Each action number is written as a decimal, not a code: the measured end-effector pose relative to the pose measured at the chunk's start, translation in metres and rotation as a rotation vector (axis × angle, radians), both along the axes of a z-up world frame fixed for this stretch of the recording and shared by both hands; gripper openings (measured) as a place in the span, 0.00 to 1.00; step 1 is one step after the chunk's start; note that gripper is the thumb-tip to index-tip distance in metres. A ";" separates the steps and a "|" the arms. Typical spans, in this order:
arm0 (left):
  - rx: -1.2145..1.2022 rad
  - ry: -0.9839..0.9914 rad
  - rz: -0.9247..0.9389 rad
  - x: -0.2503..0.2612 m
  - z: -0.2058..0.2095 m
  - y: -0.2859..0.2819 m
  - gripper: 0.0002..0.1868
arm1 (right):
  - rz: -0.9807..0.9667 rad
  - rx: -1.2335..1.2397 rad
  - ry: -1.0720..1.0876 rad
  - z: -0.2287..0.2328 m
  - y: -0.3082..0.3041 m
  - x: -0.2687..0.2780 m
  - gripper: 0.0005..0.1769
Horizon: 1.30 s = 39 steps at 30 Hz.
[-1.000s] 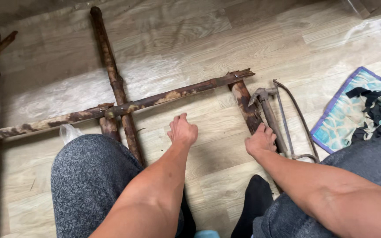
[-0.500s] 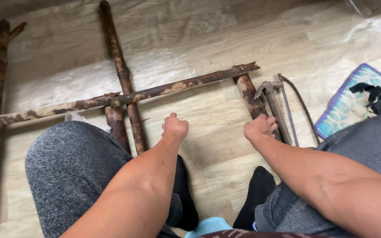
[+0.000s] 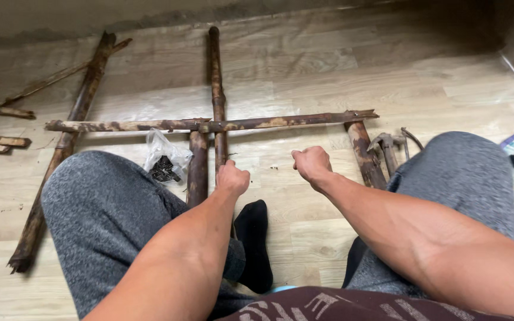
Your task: The person assembles a rectangular bamboo frame on the floor by positioning cross pieces and hammering nails to secure joints. The person uses a hammer and nails to fasten the bamboo pieces together.
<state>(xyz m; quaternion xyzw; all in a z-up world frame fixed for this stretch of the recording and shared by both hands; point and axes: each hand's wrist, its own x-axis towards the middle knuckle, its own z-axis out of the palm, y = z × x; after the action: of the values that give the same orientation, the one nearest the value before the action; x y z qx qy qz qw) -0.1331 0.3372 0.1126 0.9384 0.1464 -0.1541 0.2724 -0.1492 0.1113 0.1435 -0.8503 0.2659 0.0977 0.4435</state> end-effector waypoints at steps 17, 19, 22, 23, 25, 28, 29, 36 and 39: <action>-0.079 -0.017 0.104 -0.036 0.044 0.005 0.31 | 0.011 0.054 -0.153 0.036 0.044 -0.042 0.22; -0.073 -0.034 0.085 -0.035 0.041 0.000 0.31 | -0.018 0.002 -0.187 0.032 0.028 -0.037 0.19; -0.054 -0.017 0.083 -0.037 0.039 -0.002 0.31 | -0.054 0.043 -0.209 0.028 0.010 -0.027 0.09; -0.041 -0.006 0.073 -0.037 0.040 -0.002 0.31 | -0.083 0.137 -0.165 0.028 0.007 -0.027 0.06; -0.032 -0.008 0.064 -0.038 0.043 0.002 0.32 | -0.106 0.261 -0.134 0.027 0.002 -0.031 0.06; -0.036 0.006 0.096 -0.038 0.047 0.005 0.35 | -0.093 0.306 -0.152 0.026 0.000 -0.040 0.04; -0.041 0.011 0.115 -0.037 0.048 0.006 0.36 | -0.096 0.288 -0.147 0.026 -0.001 -0.041 0.07; -0.046 -0.092 0.122 -0.027 0.042 0.007 0.35 | -0.243 0.448 -0.236 0.038 -0.004 -0.038 0.04; -0.047 -0.184 0.127 -0.027 0.048 0.006 0.26 | -0.236 0.338 -0.245 0.052 -0.003 -0.041 0.10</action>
<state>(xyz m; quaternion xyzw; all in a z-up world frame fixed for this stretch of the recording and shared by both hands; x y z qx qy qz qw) -0.1601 0.3433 0.1601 0.9308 0.1763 -0.0530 0.3158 -0.1898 0.1081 0.1958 -0.7325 0.2875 -0.0153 0.6169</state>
